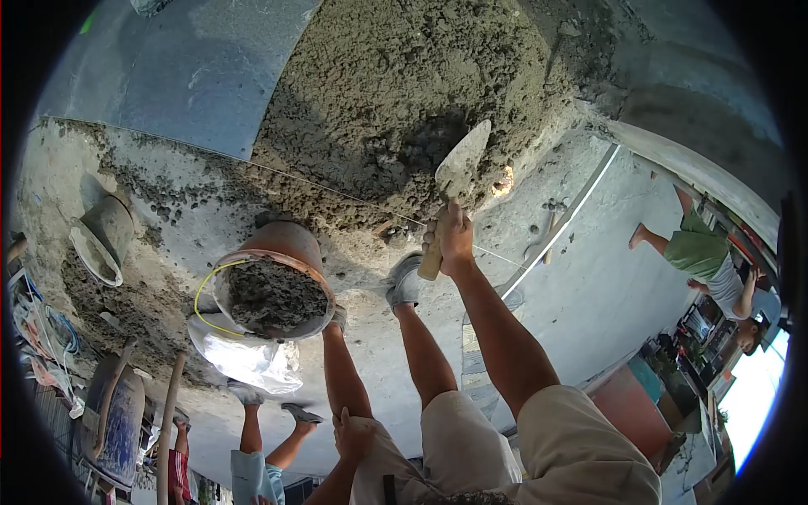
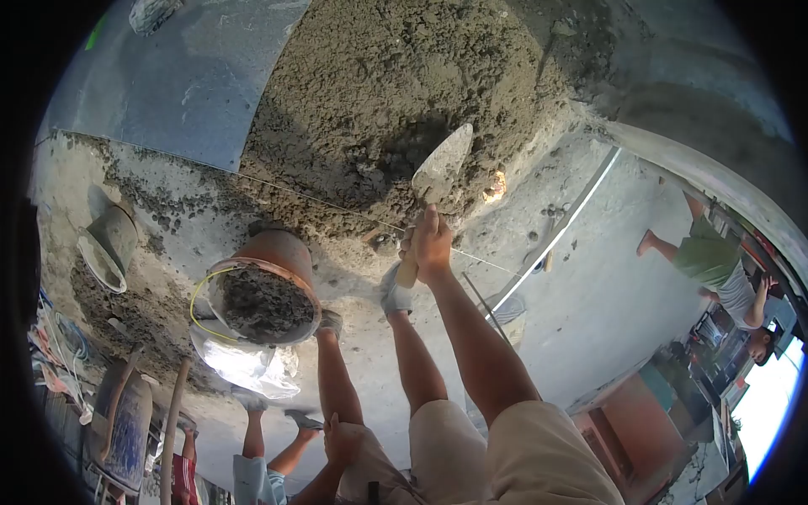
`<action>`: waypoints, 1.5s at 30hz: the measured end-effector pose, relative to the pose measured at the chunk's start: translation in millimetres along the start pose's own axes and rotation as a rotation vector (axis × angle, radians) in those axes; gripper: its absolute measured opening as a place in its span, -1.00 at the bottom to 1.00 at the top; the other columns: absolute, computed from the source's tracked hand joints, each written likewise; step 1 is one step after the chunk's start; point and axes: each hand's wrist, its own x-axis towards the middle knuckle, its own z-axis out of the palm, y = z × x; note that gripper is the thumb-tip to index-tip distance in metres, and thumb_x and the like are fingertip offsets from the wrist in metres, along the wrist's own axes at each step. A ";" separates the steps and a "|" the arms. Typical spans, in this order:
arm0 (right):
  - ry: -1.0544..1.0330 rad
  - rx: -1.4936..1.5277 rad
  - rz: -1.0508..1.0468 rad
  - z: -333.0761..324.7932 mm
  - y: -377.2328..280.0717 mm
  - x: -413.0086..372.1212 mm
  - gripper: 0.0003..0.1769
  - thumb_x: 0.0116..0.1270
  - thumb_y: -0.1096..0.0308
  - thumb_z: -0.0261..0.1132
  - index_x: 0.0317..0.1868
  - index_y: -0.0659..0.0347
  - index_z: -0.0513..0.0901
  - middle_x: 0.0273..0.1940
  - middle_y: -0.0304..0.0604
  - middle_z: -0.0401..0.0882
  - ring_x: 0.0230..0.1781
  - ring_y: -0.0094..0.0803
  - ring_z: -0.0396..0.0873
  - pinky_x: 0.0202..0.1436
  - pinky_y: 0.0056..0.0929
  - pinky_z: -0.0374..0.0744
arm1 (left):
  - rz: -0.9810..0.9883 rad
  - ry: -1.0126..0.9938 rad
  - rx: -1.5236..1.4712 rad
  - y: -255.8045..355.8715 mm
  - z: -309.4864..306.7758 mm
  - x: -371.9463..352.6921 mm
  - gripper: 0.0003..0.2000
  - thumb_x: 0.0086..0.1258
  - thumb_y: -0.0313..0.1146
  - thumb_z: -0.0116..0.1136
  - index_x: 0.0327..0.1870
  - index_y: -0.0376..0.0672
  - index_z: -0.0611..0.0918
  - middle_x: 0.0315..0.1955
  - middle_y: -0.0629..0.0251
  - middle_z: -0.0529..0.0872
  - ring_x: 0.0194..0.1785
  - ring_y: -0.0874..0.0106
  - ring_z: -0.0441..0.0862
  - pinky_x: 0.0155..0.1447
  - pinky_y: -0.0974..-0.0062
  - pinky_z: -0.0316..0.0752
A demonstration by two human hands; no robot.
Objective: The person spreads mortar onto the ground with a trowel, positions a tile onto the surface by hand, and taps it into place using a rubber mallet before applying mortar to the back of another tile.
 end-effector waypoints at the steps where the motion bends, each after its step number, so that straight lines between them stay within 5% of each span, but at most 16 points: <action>1: 0.019 0.076 0.009 15.8 6.8 9.6 -0.53 0.49 -0.17 0.00 -0.26 0.10 0.37 -0.54 -0.23 0.39 -0.67 -0.41 0.41 -0.63 -0.32 0.47 | 0.002 0.001 -0.006 1.1 -0.7 -0.3 -0.07 0.05 -0.06 0.38 0.48 -0.02 0.16 0.44 -0.18 0.11 0.43 -0.11 0.22 0.41 0.03 0.26; 9: -0.189 0.084 -0.094 148.8 -52.5 52.8 -0.54 0.55 -0.08 -0.05 -0.25 0.19 0.35 -0.52 -0.22 0.37 -0.59 -0.40 0.41 -0.52 -0.29 0.49 | -0.013 -0.022 0.027 2.9 -6.8 -2.2 -0.09 0.09 -0.05 0.34 0.49 0.01 0.14 0.44 -0.18 0.11 0.42 -0.11 0.23 0.39 0.00 0.28; 12: -0.287 -0.498 -0.163 132.9 -78.1 42.9 -0.53 0.55 -0.04 -0.02 -0.19 0.26 0.47 -0.49 -0.10 0.49 -0.57 -0.31 0.52 -0.46 -0.19 0.58 | -0.044 -0.051 0.035 4.3 -9.0 -2.5 -0.08 0.09 -0.06 0.34 0.50 0.02 0.13 0.45 -0.16 0.09 0.43 -0.10 0.22 0.40 0.01 0.27; 14: -0.163 -1.201 -0.608 100.0 -76.6 50.0 -0.49 0.54 -0.07 -0.04 -0.07 0.29 0.52 -0.41 0.10 0.62 -0.45 -0.09 0.66 -0.32 -0.06 0.65 | -0.035 -0.047 0.030 -0.7 -5.9 -0.3 -0.08 0.09 -0.06 0.34 0.50 0.02 0.12 0.45 -0.15 0.07 0.44 -0.09 0.21 0.40 0.01 0.27; 16: -0.263 -1.572 -0.683 61.6 -83.6 46.7 -0.44 0.53 -0.11 -0.05 0.05 0.27 0.52 -0.33 0.25 0.65 -0.28 0.08 0.70 -0.17 0.03 0.67 | -0.034 -0.048 0.022 -4.6 -4.8 0.7 -0.08 0.10 -0.06 0.33 0.50 0.02 0.11 0.46 -0.14 0.06 0.44 -0.08 0.20 0.40 0.02 0.27; 18: -0.217 -1.997 -0.696 38.0 -103.5 53.1 -0.40 0.53 -0.17 -0.12 0.10 0.19 0.52 -0.24 0.20 0.66 -0.18 -0.02 0.72 -0.03 0.04 0.67 | -0.021 -0.060 0.000 -5.7 -4.4 1.1 -0.08 0.11 -0.06 0.33 0.51 0.02 0.11 0.47 -0.12 0.04 0.46 -0.07 0.18 0.41 0.02 0.27; 22: -0.032 -2.144 -0.769 58.5 -187.3 104.0 -0.35 0.54 -0.22 -0.23 0.20 0.14 0.46 -0.13 0.17 0.64 -0.06 -0.07 0.69 0.07 0.01 0.66 | -0.046 -0.077 -0.012 -4.5 -2.8 2.5 -0.08 0.10 -0.08 0.33 0.51 -0.01 0.11 0.47 -0.12 0.04 0.46 -0.07 0.16 0.41 0.01 0.25; 23: 0.107 -2.185 -1.150 56.0 -204.5 138.8 -0.39 0.56 -0.15 -0.19 0.18 0.22 0.42 -0.32 0.13 0.67 -0.37 -0.04 0.73 -0.31 -0.05 0.76 | -0.054 -0.081 -0.016 -5.6 -1.4 2.7 -0.08 0.10 -0.08 0.33 0.51 -0.01 0.11 0.47 -0.12 0.04 0.46 -0.07 0.16 0.41 0.01 0.25; 25: 0.123 -2.152 -1.040 76.2 -237.9 176.9 -0.31 0.52 -0.24 -0.22 0.35 0.08 0.40 0.04 0.12 0.59 0.01 -0.12 0.67 0.08 0.00 0.67 | -0.045 -0.061 -0.020 -6.7 1.5 3.3 -0.08 0.10 -0.08 0.33 0.51 -0.01 0.11 0.47 -0.11 0.03 0.46 -0.07 0.16 0.42 0.01 0.24; 26: 0.054 -2.119 -1.415 63.7 -250.9 246.9 -0.33 0.52 -0.22 -0.14 0.37 0.08 0.39 -0.11 0.09 0.65 -0.17 -0.11 0.72 -0.05 -0.05 0.72 | -0.055 -0.067 -0.024 -5.2 1.7 1.6 -0.08 0.10 -0.08 0.33 0.51 -0.01 0.11 0.47 -0.11 0.03 0.46 -0.07 0.16 0.42 0.01 0.24; 27: 0.046 -2.124 -1.408 68.8 -246.8 225.4 -0.33 0.52 -0.22 -0.14 0.37 0.08 0.39 -0.11 0.09 0.65 -0.17 -0.11 0.72 -0.05 -0.05 0.72 | -0.056 -0.069 -0.030 -2.6 -1.4 1.5 -0.08 0.10 -0.08 0.32 0.51 -0.02 0.11 0.47 -0.12 0.03 0.46 -0.08 0.15 0.42 0.00 0.23; 29: -0.084 -1.587 -0.681 94.4 -246.8 147.0 -0.31 0.52 -0.20 -0.11 0.36 0.17 0.38 -0.25 0.02 0.67 -0.35 -0.15 0.72 -0.21 -0.10 0.72 | -0.057 -0.072 -0.042 -0.1 -1.3 1.2 -0.09 0.11 -0.08 0.31 0.51 -0.02 0.11 0.47 -0.12 0.02 0.47 -0.08 0.14 0.43 0.00 0.22; 33: -0.255 -1.176 -0.393 97.9 -213.7 132.6 -0.43 0.52 -0.13 -0.06 -0.10 0.30 0.51 -0.53 -0.14 0.52 -0.66 -0.38 0.48 -0.57 -0.30 0.50 | -0.065 -0.079 -0.054 -3.1 0.5 2.4 -0.09 0.12 -0.09 0.30 0.51 -0.01 0.11 0.47 -0.13 0.01 0.47 -0.09 0.13 0.42 -0.02 0.22; 37: -0.362 -1.487 -0.176 76.4 -164.9 75.8 -0.50 0.53 -0.10 -0.04 -0.19 0.22 0.51 -0.60 -0.18 0.45 -0.70 -0.44 0.39 -0.61 -0.37 0.42 | -0.069 -0.091 -0.053 -1.4 0.7 2.1 -0.09 0.12 -0.09 0.30 0.52 0.00 0.10 0.48 -0.14 0.00 0.47 -0.10 0.13 0.42 -0.02 0.23; 41: -0.513 -1.769 -0.356 14.6 -104.6 50.6 -0.49 0.55 -0.09 -0.04 -0.06 0.20 0.60 -0.54 -0.07 0.53 -0.52 -0.24 0.59 -0.30 -0.16 0.59 | -0.058 -0.085 -0.056 -6.0 0.5 0.6 -0.08 0.11 -0.10 0.30 0.52 0.00 0.09 0.48 -0.15 0.00 0.47 -0.10 0.14 0.42 -0.01 0.24; 45: -0.274 -1.808 -0.452 -38.1 -59.4 31.4 -0.48 0.49 -0.13 0.02 -0.08 0.19 0.61 -0.35 0.10 0.66 -0.28 0.00 0.67 -0.10 -0.04 0.58 | -0.041 -0.075 -0.068 -8.1 2.3 2.6 -0.09 0.10 -0.11 0.30 0.52 -0.01 0.10 0.48 -0.14 0.01 0.46 -0.11 0.16 0.41 -0.01 0.25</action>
